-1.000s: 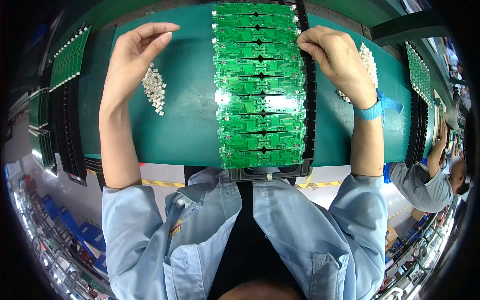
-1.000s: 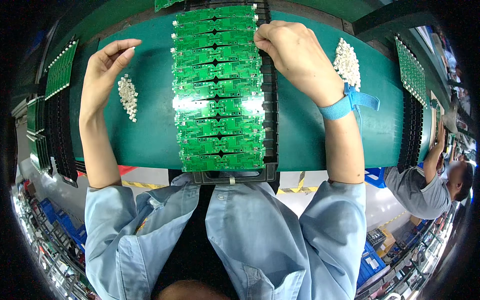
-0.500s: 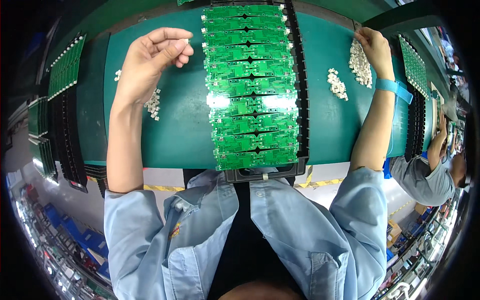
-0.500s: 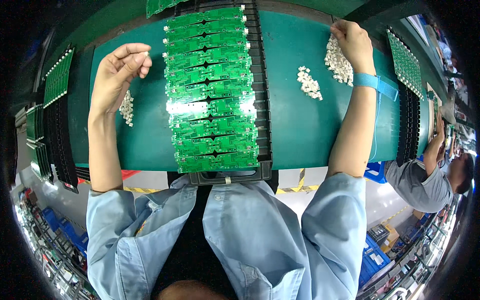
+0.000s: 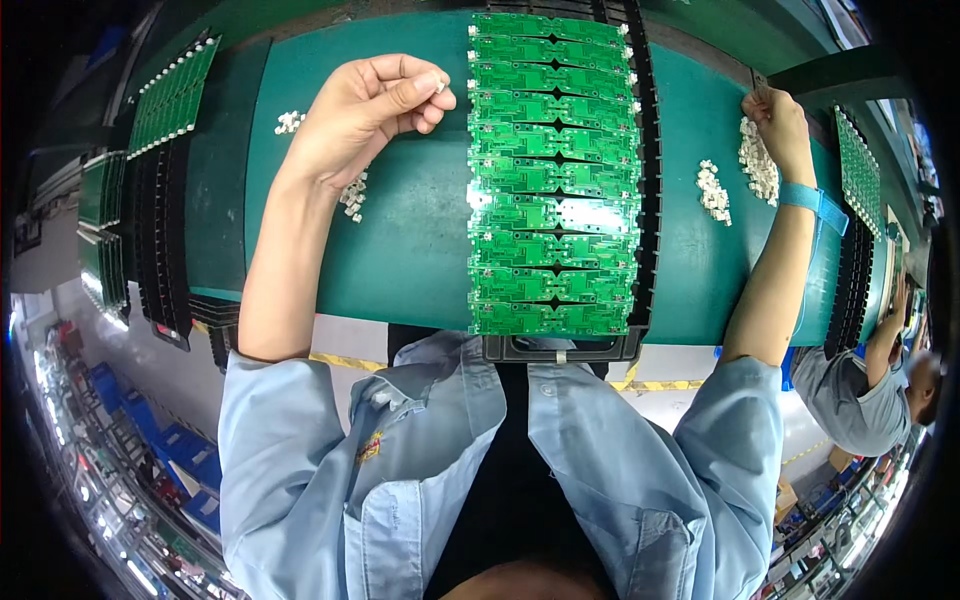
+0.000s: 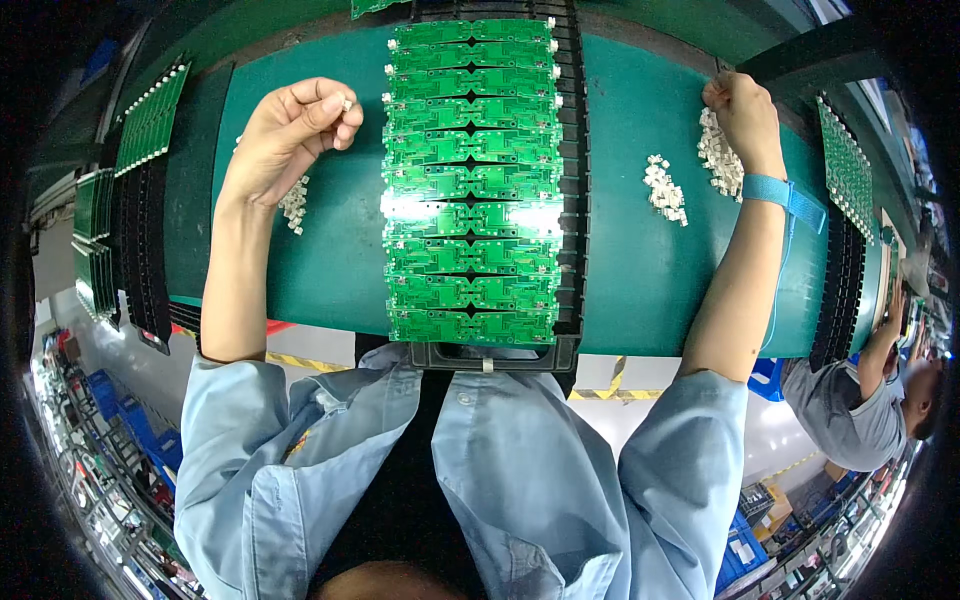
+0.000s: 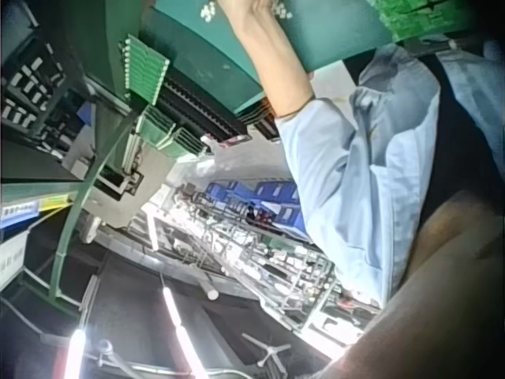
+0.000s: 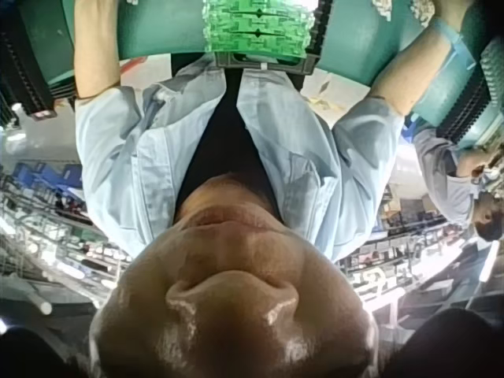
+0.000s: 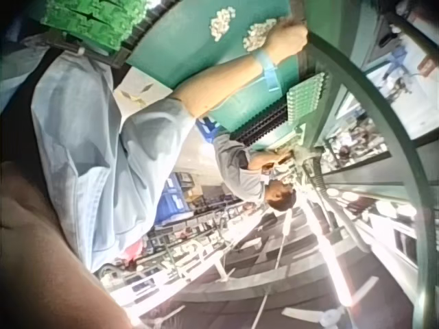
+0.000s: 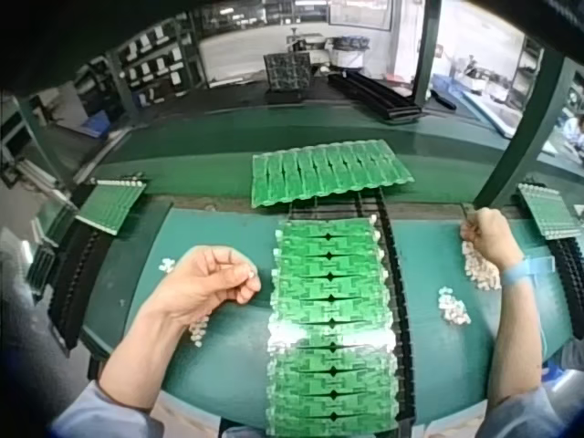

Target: The person places a circuit board panel into a tray, inserts small components into the board by hand, and sets the panel aside before loading another circuit board panel into the tray.

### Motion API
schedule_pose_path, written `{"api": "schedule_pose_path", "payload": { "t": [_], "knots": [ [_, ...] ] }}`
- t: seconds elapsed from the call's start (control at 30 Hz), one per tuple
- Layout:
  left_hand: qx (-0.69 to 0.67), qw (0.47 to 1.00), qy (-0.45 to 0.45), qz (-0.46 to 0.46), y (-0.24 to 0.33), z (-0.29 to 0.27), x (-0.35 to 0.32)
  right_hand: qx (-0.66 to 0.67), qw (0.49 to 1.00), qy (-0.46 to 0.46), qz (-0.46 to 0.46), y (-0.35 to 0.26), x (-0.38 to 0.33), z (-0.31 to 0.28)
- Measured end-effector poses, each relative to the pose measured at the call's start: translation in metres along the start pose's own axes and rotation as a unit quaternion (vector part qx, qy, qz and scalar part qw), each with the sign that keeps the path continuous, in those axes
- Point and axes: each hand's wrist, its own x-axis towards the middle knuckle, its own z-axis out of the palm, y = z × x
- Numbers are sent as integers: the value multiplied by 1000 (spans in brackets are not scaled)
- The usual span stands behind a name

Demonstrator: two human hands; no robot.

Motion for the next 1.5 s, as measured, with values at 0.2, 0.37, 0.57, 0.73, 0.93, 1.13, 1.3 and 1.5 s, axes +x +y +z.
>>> {"api": "schedule_pose_path", "payload": {
  "t": [0.2, 0.37, 0.57, 0.73, 0.93, 1.13, 1.3, 1.5],
  "knots": [
    [7, 1000, 9, -18, 3, 4, -3, -14, 999, 35, -16, 20, 2, 8],
    [88, 995, 42, 2, 3, 15, -5, -42, 999, 5, -18, 12, 1, 4],
    [281, 951, 64, 113, -5, 20, -5, -5, 999, 36, -31, -9, -5, -4],
    [392, 899, 59, 188, -6, 27, -6, 72, 995, 39, -51, -20, -6, -10],
    [445, 866, 75, 215, -3, 34, -6, 154, 984, 35, -77, -30, -10, -14],
    [491, 841, 61, 220, 4, 38, -6, 212, 973, 2, -85, -30, -9, -12],
    [523, 823, 39, 219, 11, 41, -5, 273, 956, -5, -107, -39, -12, -15],
    [527, 823, 20, 210, 12, 40, -4, 315, 944, -44, -90, -53, -15, -21]
  ]
}}
